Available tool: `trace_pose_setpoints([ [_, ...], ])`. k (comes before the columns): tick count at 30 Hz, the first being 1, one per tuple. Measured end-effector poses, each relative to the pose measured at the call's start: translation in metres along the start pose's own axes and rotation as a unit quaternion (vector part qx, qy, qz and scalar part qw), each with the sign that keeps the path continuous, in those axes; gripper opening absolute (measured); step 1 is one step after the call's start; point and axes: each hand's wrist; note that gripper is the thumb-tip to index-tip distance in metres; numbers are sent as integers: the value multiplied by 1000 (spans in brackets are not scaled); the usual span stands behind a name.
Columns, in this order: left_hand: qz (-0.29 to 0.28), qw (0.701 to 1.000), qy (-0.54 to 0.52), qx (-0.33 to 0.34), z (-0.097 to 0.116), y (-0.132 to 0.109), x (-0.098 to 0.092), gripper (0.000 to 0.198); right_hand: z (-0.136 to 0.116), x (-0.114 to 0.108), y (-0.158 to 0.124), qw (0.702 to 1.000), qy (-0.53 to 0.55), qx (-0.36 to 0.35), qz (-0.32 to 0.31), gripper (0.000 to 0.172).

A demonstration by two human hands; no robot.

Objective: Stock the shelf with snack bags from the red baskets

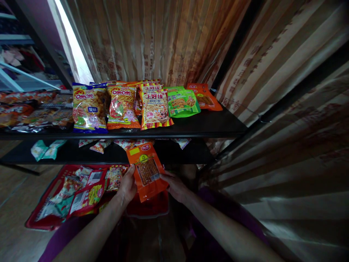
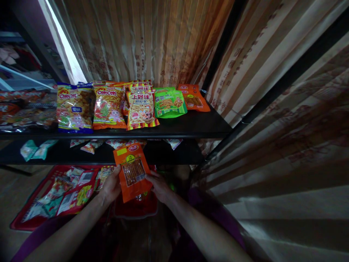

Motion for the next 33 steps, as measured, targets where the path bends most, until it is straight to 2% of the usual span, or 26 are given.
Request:
trace_pose_setpoints([
  [4, -5, 999, 31, 20, -5, 3, -4, 28, 0, 6, -1, 997, -19, -70, 1, 42],
  [6, 14, 996, 79, 46, -7, 3, -5, 26, -1, 6, -1, 987, -95, -128, 11, 35],
  [8, 40, 988, 133, 70, -7, -1, -4, 36, -3, 6, -1, 954, -221, -200, 31, 28],
  [11, 66, 979, 168, 98, -5, -12, 0, 61, -6, 6, -3, 850, -404, -329, 78, 27],
  [14, -16, 990, 125, 66, -2, -23, 5, 62, -7, 11, -7, 731, -520, -431, 104, 30],
  [16, -76, 993, 79, 40, -2, -25, 6, 54, -5, 16, -11, 654, -590, -462, 102, 33],
  [17, -83, 994, 58, 39, -2, -25, 6, 51, -3, 19, -13, 617, -623, -471, 97, 34],
  [19, -62, 997, 24, 44, -3, -22, 7, 43, 2, 26, -16, 554, -677, -477, 87, 37],
  [21, -34, 999, -11, 36, -2, -20, 8, 39, 8, 33, -19, 519, -709, -471, 82, 38],
  [22, -23, 999, -25, 31, 0, -19, 9, 38, 11, 36, -21, 512, -716, -467, 77, 38],
  [24, -8, 999, -42, 21, 5, -20, 11, 38, 15, 39, -23, 521, -716, -462, 56, 39],
  [27, -8, 999, -49, -13, 13, -22, 11, 39, 14, 38, -24, 563, -676, -475, 25, 38],
  [30, -11, 998, -52, -25, 18, -24, 8, 40, 7, 32, -20, 621, -607, -492, 64, 31],
  [32, -1, 999, -53, -6, 22, -25, 8, 40, 1, 27, -14, 682, -542, -478, 114, 30],
  [33, 5, 999, -53, 1, 24, -25, 8, 40, -2, 25, -10, 722, -504, -455, 134, 31],
])
Point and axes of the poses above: each hand's wrist, its own y-axis towards the middle knuckle, its own x-axis out of the palm, z = x × y, and after that the axes turned 9 degrees about x, right-handed
